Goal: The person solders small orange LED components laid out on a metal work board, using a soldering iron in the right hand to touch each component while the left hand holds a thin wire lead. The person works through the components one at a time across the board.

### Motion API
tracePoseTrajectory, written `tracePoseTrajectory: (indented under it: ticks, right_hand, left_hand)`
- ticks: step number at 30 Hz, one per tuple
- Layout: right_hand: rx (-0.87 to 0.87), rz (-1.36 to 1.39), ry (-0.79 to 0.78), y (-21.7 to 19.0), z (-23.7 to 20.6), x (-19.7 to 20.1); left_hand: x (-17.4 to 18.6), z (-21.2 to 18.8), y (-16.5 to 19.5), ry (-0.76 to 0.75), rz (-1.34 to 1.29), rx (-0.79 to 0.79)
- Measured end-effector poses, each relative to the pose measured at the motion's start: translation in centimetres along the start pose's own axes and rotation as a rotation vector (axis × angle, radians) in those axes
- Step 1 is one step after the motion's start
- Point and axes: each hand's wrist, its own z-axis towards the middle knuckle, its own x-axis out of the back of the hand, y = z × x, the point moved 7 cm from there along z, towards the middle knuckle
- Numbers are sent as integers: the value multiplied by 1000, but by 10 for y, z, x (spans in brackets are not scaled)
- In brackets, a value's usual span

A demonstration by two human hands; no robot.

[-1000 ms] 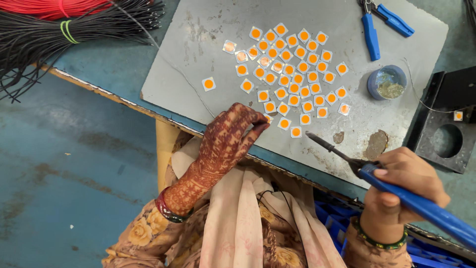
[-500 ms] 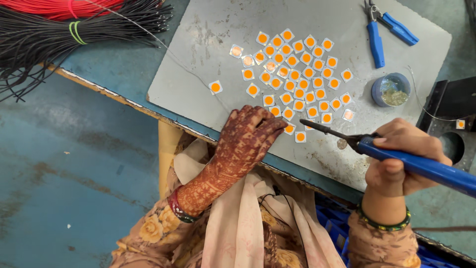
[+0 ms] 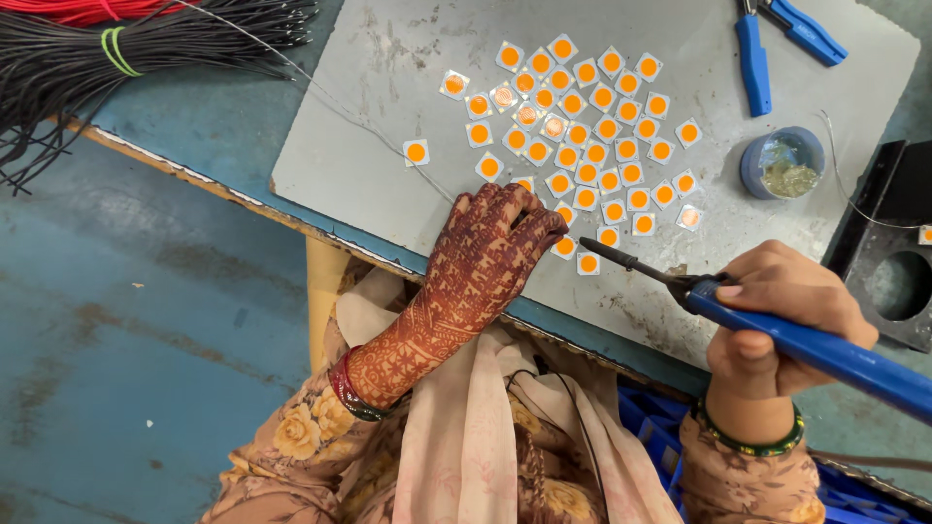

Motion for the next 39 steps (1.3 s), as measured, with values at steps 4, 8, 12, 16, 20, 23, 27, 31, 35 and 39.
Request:
tracePoseTrajectory:
  ticks: [4,8,12,16,20,23,27,31,35,39]
  right_hand:
    - [8,-10,-18,-3,5,-6]
    - [18,-19,-30,-4,6,-9]
    - [17,-29,-60,-5,4,-11]
    - [17,-41,-106,-7,2,-12]
    - [223,-41,-49,-5,2,-2]
    - [310,-11,125,0,-1,18]
    - [221,7,75,2,-6,18]
    - [209,-47,0,-9,-6,0]
    - [109,-34,-15,-15,-3,-13]
    - [89,-48,-82,-17,1,-21]
  left_hand:
    - [2,-2,1,-25,46,-72]
    - [1,-3,-1,-31,43,-72]
    - [2,-5,-1,-16,32,-65]
    - [2,-4,-1,-26,41,-63]
    - [11,-2,0,47,27,-26]
    - [21,-7,-4,85,-23,11]
    - [25,-19,-6,36,-28,34]
    - [21,-24,-4,30,0,11]
    - [18,-27,-1,25,3,-25]
    - [15,-26,-2,10,6,-29]
